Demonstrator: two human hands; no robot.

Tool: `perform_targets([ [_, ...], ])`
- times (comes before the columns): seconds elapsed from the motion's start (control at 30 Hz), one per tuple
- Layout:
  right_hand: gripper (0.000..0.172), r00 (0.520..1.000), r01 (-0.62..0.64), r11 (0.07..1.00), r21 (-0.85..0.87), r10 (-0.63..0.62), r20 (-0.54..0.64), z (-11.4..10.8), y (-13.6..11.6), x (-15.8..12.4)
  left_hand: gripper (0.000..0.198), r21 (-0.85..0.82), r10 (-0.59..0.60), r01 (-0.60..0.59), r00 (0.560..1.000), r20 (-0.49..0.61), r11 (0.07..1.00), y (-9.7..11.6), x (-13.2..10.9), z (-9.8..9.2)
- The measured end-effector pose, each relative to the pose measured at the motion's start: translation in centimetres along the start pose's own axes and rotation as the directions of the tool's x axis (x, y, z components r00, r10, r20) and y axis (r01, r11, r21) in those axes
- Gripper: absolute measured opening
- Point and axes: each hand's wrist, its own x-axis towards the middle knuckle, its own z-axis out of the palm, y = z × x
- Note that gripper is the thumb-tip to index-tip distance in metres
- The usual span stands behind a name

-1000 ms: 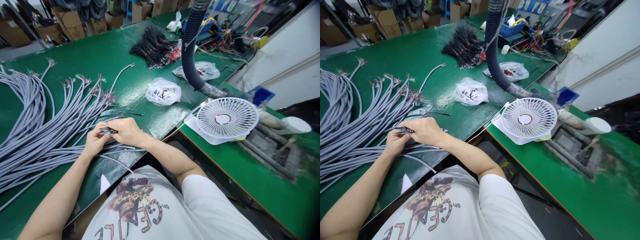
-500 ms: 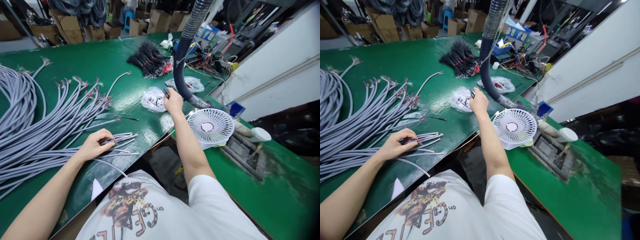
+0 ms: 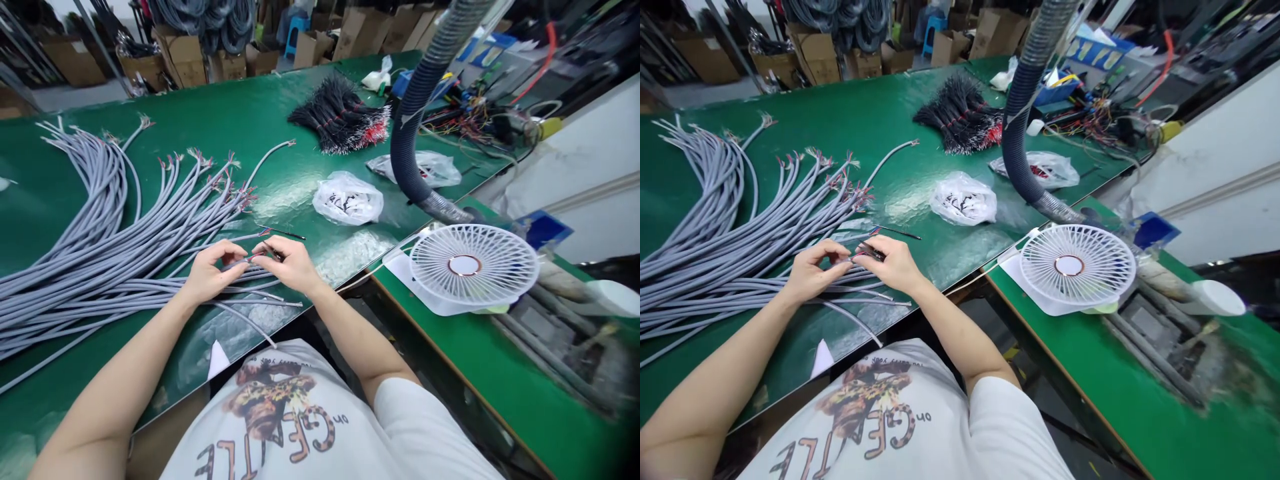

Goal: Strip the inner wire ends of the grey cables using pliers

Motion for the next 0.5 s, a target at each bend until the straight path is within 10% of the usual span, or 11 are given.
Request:
perform_targets([
  [0.5,0.023,0.988,-0.153,0.798,0.583,0.144,0.061,2.9,0.3,1.4,0.009,-0.225,-0.087,0.048,0.982,-0.165,0.973,0.5,0.0,-0.1],
])
